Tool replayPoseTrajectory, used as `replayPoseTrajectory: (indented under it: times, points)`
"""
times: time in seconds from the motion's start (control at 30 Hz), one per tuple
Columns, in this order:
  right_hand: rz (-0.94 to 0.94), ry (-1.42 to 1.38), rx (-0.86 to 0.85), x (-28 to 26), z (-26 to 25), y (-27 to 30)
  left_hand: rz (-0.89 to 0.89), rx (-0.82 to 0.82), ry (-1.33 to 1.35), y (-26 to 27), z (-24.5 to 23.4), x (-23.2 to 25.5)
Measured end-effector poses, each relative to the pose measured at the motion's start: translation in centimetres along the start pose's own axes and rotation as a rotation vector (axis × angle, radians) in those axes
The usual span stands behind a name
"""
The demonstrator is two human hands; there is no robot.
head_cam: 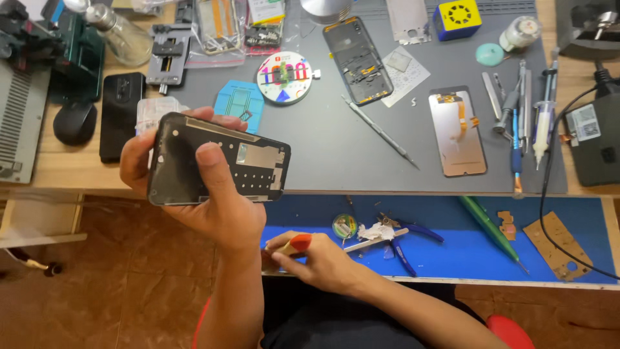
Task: The person cleans the interior of a disassembled smartphone chassis and a separate screen assembly using a brush. They then remove a small circuit board from the chassis, place it on the table, and use a small bottle to apply liquid to the chassis interior before using tweezers to manipulate internal components.
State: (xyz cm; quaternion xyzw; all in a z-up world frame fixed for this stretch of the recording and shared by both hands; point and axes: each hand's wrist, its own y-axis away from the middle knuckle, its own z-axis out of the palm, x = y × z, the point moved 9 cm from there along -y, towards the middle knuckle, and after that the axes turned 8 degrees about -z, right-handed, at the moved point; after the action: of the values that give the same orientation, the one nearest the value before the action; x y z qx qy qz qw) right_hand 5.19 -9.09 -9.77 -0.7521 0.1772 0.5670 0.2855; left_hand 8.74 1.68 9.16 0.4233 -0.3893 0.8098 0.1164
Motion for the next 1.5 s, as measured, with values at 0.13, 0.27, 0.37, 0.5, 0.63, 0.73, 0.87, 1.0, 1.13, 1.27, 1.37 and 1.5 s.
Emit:
replayPoseTrajectory:
  times: [0.13, 0.27, 0.37, 0.5, 0.63, 0.73, 0.87, 1.0, 1.13, 1.27, 1.37, 1.5]
  points:
    - [0.090, 0.261, 0.154, 2.3, -4.7, 3.3, -0.003, 0.025, -0.040, -0.4, -2.7, 0.3]
    - [0.203, 0.446, 0.387, -0.6, -8.3, 4.8, -0.028, 0.000, -0.031, -0.4, -3.4, -0.6]
    - [0.080, 0.109, 0.267, -0.2, -2.6, 1.3, -0.067, -0.011, 0.035, 0.3, -2.1, -0.6]
    - [-0.291, 0.438, 0.334, -0.9, -1.8, 0.9, -0.057, -0.032, -0.039, -0.1, -2.6, 0.3]
    - [-0.163, 0.601, 0.344, -2.9, -7.9, 5.4, -0.026, -0.016, -0.112, -0.9, -5.1, -0.4]
    - [-0.370, 0.590, -0.013, -4.9, -4.0, 4.7, -0.097, -0.039, -0.050, -0.5, -4.3, -1.1]
    - [-0.589, 0.929, -0.276, -0.2, 1.9, 0.5, -0.064, -0.071, -0.070, 0.3, -2.8, 0.4]
    - [-0.369, 1.179, -0.051, 1.4, -0.8, 0.8, -0.052, -0.078, -0.113, 0.0, -3.6, 0.6]
    - [-0.273, 1.240, 0.005, -0.8, -3.1, 6.0, -0.077, -0.082, -0.107, 0.0, -4.0, -0.4]
    - [-0.142, 1.009, -0.009, -3.8, -4.3, 8.2, -0.096, -0.090, -0.112, 0.1, -4.1, -1.3]
    - [-0.229, 0.640, 0.097, -5.2, -1.9, 6.6, -0.132, -0.120, -0.073, 0.9, -3.1, -1.8]
    - [-0.023, 0.228, 0.225, -0.3, -2.3, 7.0, -0.142, -0.227, -0.044, 1.4, -1.3, -1.2]
